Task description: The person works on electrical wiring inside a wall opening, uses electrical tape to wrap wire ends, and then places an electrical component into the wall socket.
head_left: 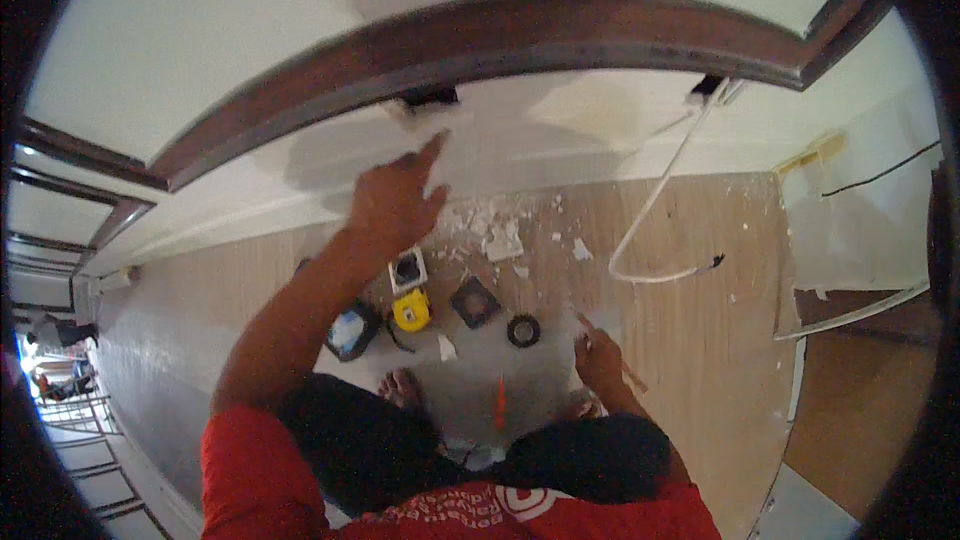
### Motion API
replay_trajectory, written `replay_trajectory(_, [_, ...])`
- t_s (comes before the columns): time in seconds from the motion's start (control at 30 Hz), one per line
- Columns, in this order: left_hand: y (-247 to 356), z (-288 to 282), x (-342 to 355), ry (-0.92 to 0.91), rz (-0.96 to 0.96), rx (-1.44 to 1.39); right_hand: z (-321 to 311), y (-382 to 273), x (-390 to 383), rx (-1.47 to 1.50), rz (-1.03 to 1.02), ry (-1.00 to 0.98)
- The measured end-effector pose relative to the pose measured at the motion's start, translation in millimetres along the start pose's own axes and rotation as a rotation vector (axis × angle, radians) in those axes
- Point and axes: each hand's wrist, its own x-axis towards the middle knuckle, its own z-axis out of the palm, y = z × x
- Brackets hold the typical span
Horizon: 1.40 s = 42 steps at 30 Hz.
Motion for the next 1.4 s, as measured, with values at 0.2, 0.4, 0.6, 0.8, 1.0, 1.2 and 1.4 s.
replay_trajectory(0.2, [-1.4, 25.4, 17.1, 0.107, 0.053, -0.202, -0.9, -5.7, -16.5, 0.044, 0.145, -0.001])
replay_trajectory(0.4, [-27.5, 39.5, 25.4, 0.49, 0.295, -0.34, 34.8, 17.1, -29.2, 0.068, 0.248, -0.026])
replay_trajectory(0.6, [-23.1, 23.4, 36.3, 0.473, 0.33, -0.284, 36.7, -10.0, 4.7, -0.101, -0.029, -0.093])
replay_trajectory(0.8, [-47.5, 54.9, 31.8, 0.48, 0.42, -0.321, 40.4, -27.6, 45.9, -0.116, -0.142, -0.191])
replay_trajectory(1.0, [-84.0, 122.0, 7.7, 0.329, 0.112, -0.34, 21.3, -77.0, 107.6, -0.135, -0.099, -0.235])
replay_trajectory(1.2, [-67.6, 109.8, -5.3, 0.245, -0.076, -0.393, 11.0, -43.0, 60.8, -0.398, 0.01, -0.08])
replay_trajectory(1.4, [-60.5, 102.7, -11.9, 0.163, -0.125, -0.372, 6.8, -15.9, 1.4, -0.41, 0.057, 0.018])
